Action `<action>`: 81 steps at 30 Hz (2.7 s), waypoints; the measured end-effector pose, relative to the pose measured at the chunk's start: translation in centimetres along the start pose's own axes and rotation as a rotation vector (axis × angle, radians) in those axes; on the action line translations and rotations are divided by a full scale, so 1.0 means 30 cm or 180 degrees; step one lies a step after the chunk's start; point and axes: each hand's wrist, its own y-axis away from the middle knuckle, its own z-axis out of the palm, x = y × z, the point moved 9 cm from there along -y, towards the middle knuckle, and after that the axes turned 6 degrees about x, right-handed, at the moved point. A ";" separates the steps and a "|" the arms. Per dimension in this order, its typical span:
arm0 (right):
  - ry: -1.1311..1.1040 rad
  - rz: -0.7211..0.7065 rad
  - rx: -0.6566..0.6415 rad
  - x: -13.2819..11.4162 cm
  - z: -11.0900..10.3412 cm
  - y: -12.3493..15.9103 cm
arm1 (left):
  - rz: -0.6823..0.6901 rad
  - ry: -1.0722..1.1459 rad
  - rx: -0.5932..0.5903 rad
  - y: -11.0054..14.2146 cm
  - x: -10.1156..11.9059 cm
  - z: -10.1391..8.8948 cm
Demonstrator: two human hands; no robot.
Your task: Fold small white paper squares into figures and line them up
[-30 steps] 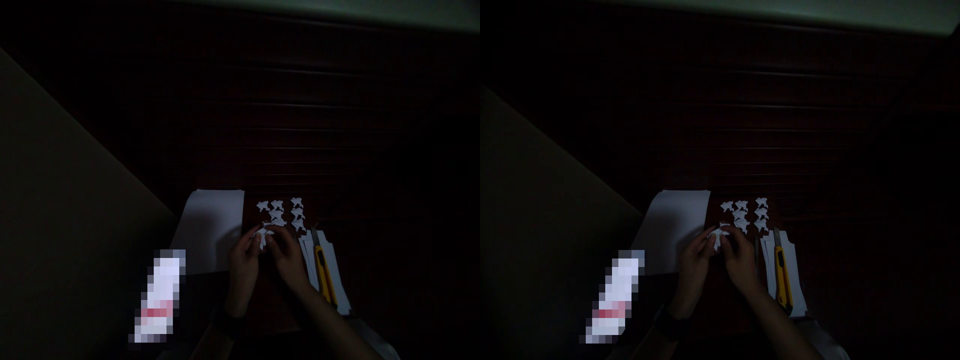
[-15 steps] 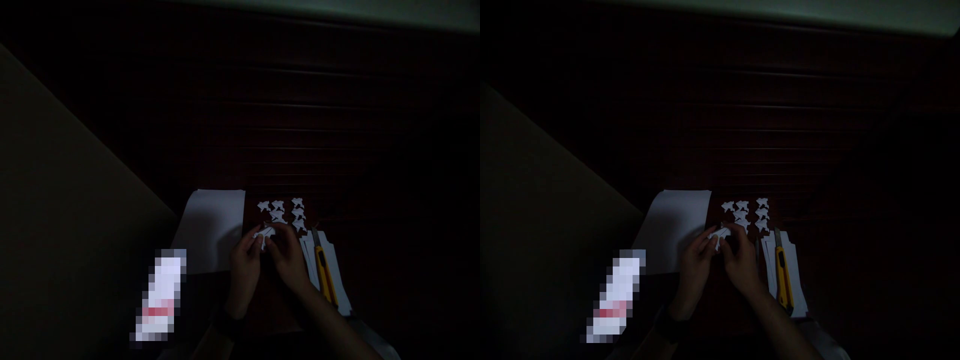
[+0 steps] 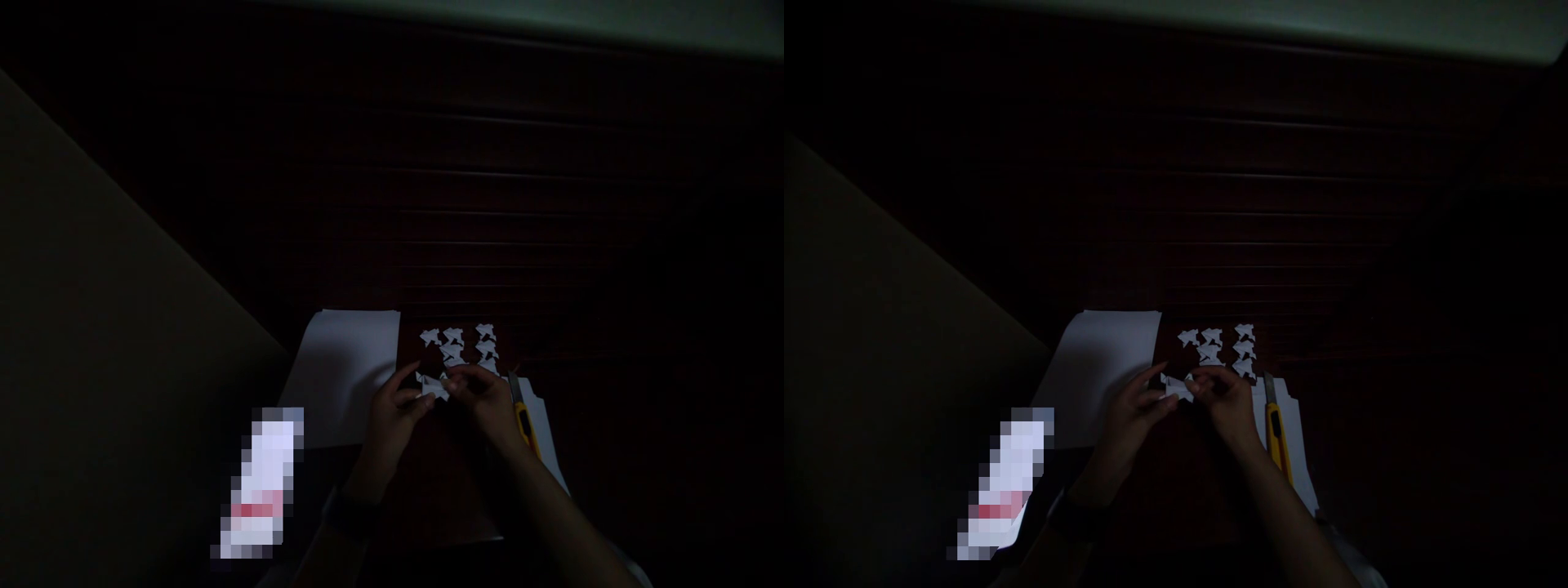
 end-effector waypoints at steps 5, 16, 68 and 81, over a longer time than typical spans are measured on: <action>-0.0629 0.0385 -0.0101 0.045 0.018 0.000 | -0.0378 0.0580 0.0107 0.000 -0.026 -0.015; -0.1430 0.0585 -0.0129 0.064 0.106 0.074 | -0.0316 0.1355 0.0371 0.009 -0.020 0.014; -0.0347 0.0029 0.0430 0.018 0.073 0.101 | 0.0213 -0.0082 0.0946 0.039 -0.010 -0.016; -0.0998 0.0369 0.0155 0.053 0.090 0.090 | -0.0038 0.0460 0.1023 0.047 -0.044 -0.014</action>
